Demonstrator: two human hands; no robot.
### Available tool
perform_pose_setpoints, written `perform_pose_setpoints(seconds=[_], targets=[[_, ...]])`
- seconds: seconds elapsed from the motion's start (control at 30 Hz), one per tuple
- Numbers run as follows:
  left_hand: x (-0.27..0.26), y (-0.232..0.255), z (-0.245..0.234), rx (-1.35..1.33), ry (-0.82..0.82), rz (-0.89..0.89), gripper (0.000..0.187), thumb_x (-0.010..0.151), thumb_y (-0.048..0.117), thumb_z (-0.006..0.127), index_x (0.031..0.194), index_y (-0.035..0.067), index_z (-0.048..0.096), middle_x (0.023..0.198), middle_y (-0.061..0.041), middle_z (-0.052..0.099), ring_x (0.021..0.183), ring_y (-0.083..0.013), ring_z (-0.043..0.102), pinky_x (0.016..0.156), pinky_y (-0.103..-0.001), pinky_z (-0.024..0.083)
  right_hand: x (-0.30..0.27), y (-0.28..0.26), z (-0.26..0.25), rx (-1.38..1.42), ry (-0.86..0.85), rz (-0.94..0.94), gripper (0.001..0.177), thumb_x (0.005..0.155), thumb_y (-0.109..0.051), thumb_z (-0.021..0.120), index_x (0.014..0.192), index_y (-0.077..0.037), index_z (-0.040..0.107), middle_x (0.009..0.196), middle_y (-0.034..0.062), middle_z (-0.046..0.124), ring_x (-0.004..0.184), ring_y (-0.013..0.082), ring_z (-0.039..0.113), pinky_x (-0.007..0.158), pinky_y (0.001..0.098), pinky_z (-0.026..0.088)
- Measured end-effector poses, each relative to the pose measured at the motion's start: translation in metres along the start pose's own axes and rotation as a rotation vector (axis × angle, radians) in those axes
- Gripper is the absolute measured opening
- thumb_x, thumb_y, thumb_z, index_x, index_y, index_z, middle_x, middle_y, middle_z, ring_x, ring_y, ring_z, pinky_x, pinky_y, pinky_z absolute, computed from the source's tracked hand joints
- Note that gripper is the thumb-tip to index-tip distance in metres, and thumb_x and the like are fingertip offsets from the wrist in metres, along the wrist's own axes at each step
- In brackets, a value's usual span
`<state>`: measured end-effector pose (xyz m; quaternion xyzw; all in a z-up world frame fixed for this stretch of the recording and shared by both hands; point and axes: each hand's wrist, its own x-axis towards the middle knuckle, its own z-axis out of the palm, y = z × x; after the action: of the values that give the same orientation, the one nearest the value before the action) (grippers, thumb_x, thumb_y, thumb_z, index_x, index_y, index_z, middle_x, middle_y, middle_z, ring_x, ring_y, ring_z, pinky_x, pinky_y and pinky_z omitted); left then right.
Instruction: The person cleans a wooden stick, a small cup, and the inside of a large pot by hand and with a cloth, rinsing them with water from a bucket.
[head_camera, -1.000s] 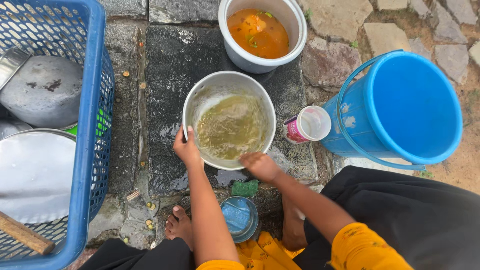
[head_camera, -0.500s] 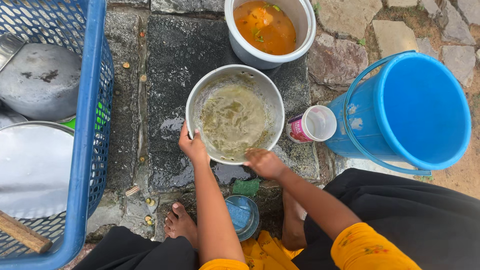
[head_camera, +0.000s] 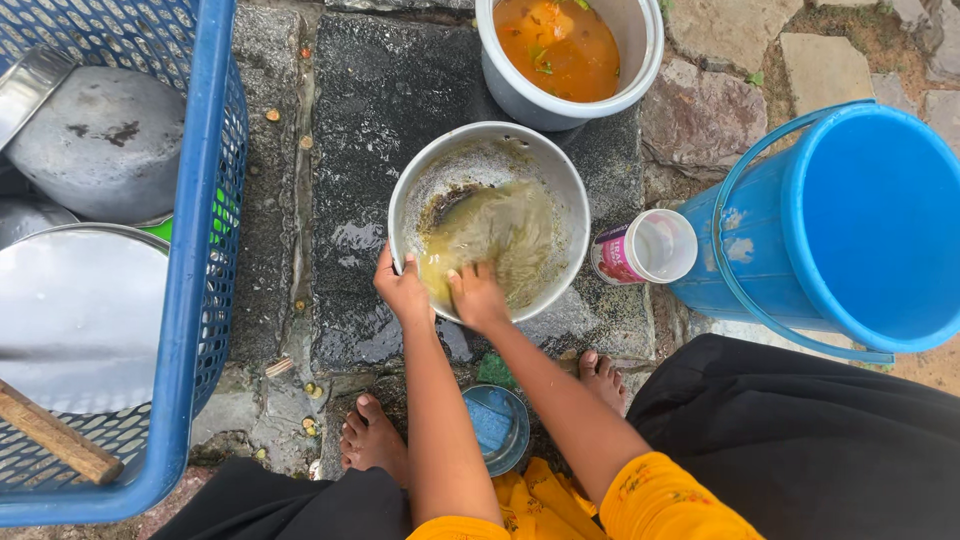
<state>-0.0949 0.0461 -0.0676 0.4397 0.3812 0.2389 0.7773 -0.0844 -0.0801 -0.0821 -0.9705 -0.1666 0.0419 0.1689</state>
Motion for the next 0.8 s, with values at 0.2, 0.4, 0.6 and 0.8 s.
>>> perform_pose_setpoints(seconds=[0.2,0.4,0.6,0.8], targets=[[0.006,-0.007,-0.006,-0.073,-0.021,0.059,0.048,0.092,-0.015,0.057,0.139,-0.004,0.058,0.132,-0.011,0.067,0.114,-0.0163,0.065,0.099,-0.03,0.049,-0.063,-0.076,-0.04,0.187,0.026,0.088,0.032,0.112,-0.026,0.043,0.122,-0.015,0.071,0.123,0.0092,0.075,0.113,0.0291,0.071,0.124,0.0454,0.046],[-0.001,0.001,-0.008,-0.064,0.016,-0.068,0.044,0.093,-0.012,0.057,0.136,-0.004,0.062,0.124,-0.011,0.07,0.105,-0.0172,0.067,0.093,-0.03,0.051,-0.069,0.039,-0.101,0.01,0.013,-0.678,0.039,0.091,-0.011,0.062,0.13,-0.005,0.064,0.132,0.0143,0.069,0.123,0.0306,0.066,0.102,0.0426,0.051],[-0.006,-0.001,-0.01,-0.147,0.025,-0.075,0.034,0.1,-0.008,0.062,0.134,-0.01,0.064,0.12,-0.017,0.069,0.101,-0.0219,0.064,0.09,-0.036,0.052,-0.068,0.058,-0.089,-0.232,-0.016,-0.768,0.045,0.085,-0.007,0.06,0.129,0.0,0.061,0.125,0.0194,0.07,0.117,0.0313,0.068,0.096,0.0417,0.056],[-0.037,-0.032,-0.002,0.201,-0.064,0.258,0.075,0.081,-0.019,0.061,0.151,-0.003,0.039,0.145,-0.017,0.053,0.131,-0.0259,0.053,0.111,-0.036,0.038,-0.058,-0.024,-0.065,-0.069,-0.143,-0.356,0.037,0.092,-0.006,0.059,0.128,0.005,0.059,0.122,0.0224,0.07,0.1,0.0345,0.071,0.084,0.0423,0.058]])
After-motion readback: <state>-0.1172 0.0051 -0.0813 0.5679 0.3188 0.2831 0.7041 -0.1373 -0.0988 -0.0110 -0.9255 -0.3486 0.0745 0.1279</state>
